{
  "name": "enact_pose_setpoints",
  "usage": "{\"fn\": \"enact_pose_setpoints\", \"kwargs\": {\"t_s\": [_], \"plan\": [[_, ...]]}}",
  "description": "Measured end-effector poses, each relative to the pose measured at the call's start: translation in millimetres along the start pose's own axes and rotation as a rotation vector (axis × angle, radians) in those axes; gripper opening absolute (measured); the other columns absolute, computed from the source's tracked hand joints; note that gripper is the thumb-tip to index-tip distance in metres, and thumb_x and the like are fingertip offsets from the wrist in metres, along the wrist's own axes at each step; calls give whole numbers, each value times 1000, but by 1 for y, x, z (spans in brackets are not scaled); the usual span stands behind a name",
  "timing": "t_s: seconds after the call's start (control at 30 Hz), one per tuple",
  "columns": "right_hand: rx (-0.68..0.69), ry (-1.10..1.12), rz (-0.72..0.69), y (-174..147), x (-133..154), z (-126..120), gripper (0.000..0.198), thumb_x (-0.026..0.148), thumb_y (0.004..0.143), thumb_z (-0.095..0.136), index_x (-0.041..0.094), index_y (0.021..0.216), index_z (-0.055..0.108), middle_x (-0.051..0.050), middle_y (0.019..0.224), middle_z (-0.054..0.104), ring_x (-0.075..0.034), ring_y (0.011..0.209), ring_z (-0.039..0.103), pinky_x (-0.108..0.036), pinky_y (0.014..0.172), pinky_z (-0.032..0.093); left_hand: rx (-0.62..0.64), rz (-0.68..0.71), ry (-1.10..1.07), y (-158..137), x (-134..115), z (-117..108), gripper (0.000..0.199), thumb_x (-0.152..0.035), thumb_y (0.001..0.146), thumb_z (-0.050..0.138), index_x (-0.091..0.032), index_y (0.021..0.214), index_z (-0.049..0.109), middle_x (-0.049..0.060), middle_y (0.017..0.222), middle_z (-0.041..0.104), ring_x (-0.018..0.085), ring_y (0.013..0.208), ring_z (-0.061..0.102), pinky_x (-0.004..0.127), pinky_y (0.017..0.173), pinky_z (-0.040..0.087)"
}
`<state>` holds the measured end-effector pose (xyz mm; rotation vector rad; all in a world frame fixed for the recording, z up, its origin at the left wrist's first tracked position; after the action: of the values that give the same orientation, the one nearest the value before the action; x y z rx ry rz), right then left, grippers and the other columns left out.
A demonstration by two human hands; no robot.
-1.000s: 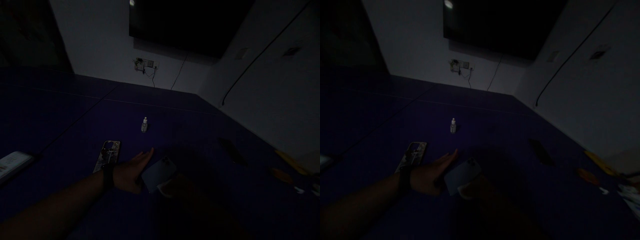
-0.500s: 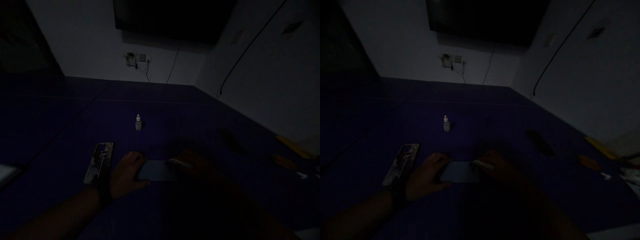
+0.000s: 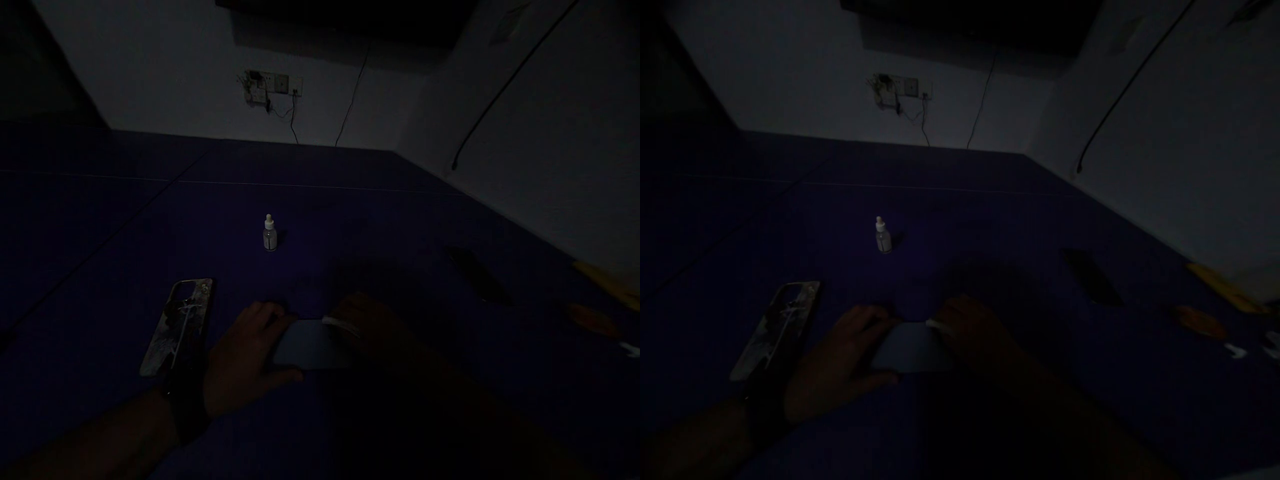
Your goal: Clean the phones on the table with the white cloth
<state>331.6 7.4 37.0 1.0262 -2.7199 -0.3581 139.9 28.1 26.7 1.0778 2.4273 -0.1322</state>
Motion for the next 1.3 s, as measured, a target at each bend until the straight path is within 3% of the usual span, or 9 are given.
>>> {"fn": "enact_pose_setpoints", "kwargs": {"t_s": [0.3,0.6,0.77,0.9,1.07,1.2,1.3], "plan": [[123,7,-137,-4,18,-6,25,10,94,51,17,111,68,-10,102,71,-19,83,60,-34,76,49,7,-28,-20,-4,2,2,67,-44,81,82,-30,139,51,6,130,56,30,113,54,47,95,50],[200,-53,-38,-29,11,-10,48,6,89,47,17,134,58,-11,117,72,-21,91,66,-37,83,54,9,-33,-22,-3,3,4,68,-46,81,81,-29,140,52,6,130,57,31,113,52,46,94,50],[218,-6,-138,-25,20,-2,44,4,92,46,17,131,60,-11,127,69,-22,106,66,-39,89,54,7,-33,-22,-3,2,3,68,-44,81,81,-30,141,51,6,131,58,31,111,53,47,94,49],[200,16,-153,-29,24,-7,37,8,95,49,20,128,62,-7,125,71,-21,99,67,-37,87,55,-11,-32,-22,-4,2,2,68,-45,80,82,-29,140,53,6,130,59,31,110,54,47,93,49],[180,-2,22,-28,25,-5,39,11,96,48,23,132,60,-8,116,73,-21,84,66,-33,69,56,-13,-13,-18,-3,2,2,64,-47,82,79,-30,139,54,6,130,59,31,110,55,47,93,49],[190,20,198,-30,24,8,27,21,97,52,25,120,67,-7,101,74,-21,78,65,-32,66,55,4,-30,-11,-2,2,2,67,-47,81,81,-29,139,54,6,129,60,31,110,55,47,93,49],[198,16,203,-41,22,7,29,23,97,54,28,122,66,-7,102,73,-22,79,65,-33,67,55,4,-28,-6,-3,3,3,67,-46,81,80,-30,140,53,6,132,59,32,112,54,49,95,48]]}}
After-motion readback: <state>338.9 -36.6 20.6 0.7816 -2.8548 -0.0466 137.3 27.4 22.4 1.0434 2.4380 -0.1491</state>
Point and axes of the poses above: each hand's wrist, its own y-axis towards the middle knuckle, its own z-axis out of the palm, x = y × z, the point moved 6 cm from there along y, towards the middle knuckle
